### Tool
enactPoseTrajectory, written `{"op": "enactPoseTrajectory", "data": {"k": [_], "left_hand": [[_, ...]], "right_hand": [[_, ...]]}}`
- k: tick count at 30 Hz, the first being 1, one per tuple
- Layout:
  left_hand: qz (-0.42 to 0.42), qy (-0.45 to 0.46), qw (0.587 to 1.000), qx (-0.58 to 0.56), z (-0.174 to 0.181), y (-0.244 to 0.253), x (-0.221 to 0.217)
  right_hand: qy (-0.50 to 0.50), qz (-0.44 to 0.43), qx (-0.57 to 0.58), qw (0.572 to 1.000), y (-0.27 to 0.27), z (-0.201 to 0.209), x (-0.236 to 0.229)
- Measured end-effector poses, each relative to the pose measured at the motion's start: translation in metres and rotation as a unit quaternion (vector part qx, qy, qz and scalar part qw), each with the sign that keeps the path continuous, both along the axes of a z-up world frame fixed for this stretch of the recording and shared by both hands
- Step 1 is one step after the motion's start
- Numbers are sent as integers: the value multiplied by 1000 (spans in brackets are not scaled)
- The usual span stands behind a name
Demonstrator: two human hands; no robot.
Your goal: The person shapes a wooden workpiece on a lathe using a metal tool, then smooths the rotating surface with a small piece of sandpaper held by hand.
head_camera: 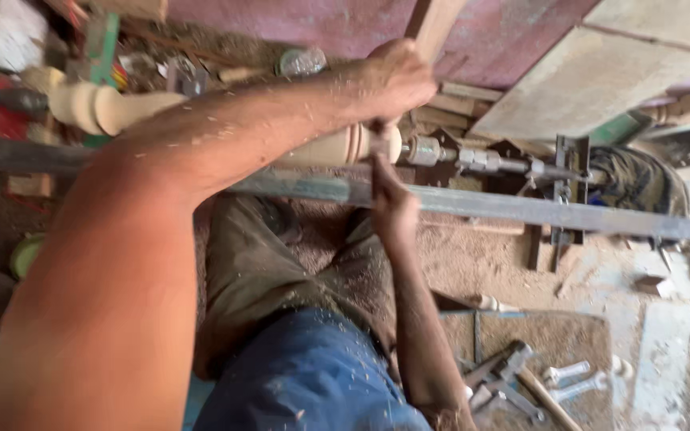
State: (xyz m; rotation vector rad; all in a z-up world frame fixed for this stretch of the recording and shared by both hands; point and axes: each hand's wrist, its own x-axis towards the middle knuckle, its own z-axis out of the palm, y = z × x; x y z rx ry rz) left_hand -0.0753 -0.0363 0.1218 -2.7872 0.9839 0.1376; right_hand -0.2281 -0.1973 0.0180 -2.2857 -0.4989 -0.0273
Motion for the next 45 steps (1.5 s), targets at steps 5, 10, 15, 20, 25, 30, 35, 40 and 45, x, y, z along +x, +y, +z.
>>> {"op": "enactPoseTrajectory", "data": {"k": [5,10,15,20,25,30,35,40,45], "left_hand": [[-77,-107,979,156,-1,-18,11],[-59,-142,978,142,-33,-3,8],[-36,-56,990,122,-49,-10,12],[-56,-107,976,181,-76,-12,31],[-46,-56,986,147,-77,1,40],[-68,-50,995,52,-29,34,25],[-116,-126,984,44,-42,39,21],[-113,-91,989,21,-80,57,15],[-61,-7,998,21,-85,58,19]], "right_hand": [[-49,3,-97,994,1,17,26],[-32,28,-152,988,25,-8,30],[-29,23,-27,999,16,-34,34],[-20,13,6,1000,17,-45,39],[-63,-21,-174,983,24,-29,19],[-70,24,-183,980,2,9,34],[-35,-9,-215,976,-1,16,36],[-10,18,-175,984,27,-19,23],[-21,39,-22,999,24,-24,30]]}}
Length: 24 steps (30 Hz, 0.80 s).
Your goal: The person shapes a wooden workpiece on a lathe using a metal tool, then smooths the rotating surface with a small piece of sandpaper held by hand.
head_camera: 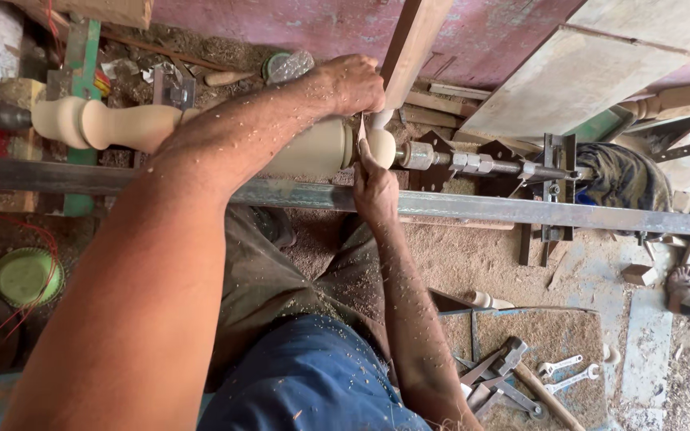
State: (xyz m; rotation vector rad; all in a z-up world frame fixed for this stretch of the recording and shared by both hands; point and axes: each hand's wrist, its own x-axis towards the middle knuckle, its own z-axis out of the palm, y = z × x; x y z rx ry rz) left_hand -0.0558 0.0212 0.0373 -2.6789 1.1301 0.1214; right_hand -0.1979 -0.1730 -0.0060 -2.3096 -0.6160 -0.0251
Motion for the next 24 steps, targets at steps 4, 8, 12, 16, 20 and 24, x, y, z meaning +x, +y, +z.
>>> {"op": "enactPoseTrajectory", "data": {"k": [4,8,12,16,20,24], "left_hand": [[1,35,999,-23,8,-12,-5],[37,40,993,-105,50,4,-1],[87,78,984,-135,54,-9,-12],[81,30,995,-55,38,-3,-13],[52,43,995,-73,15,10,-7],[60,62,993,-86,6,17,-9]], "right_hand": [[15,14,25,999,-14,5,-13],[90,-8,119,989,-17,22,5],[81,-5,47,996,-8,41,-8],[-25,46,-20,998,11,40,-5],[51,44,-16,998,11,26,-4],[38,79,45,995,-1,10,-5]]}}
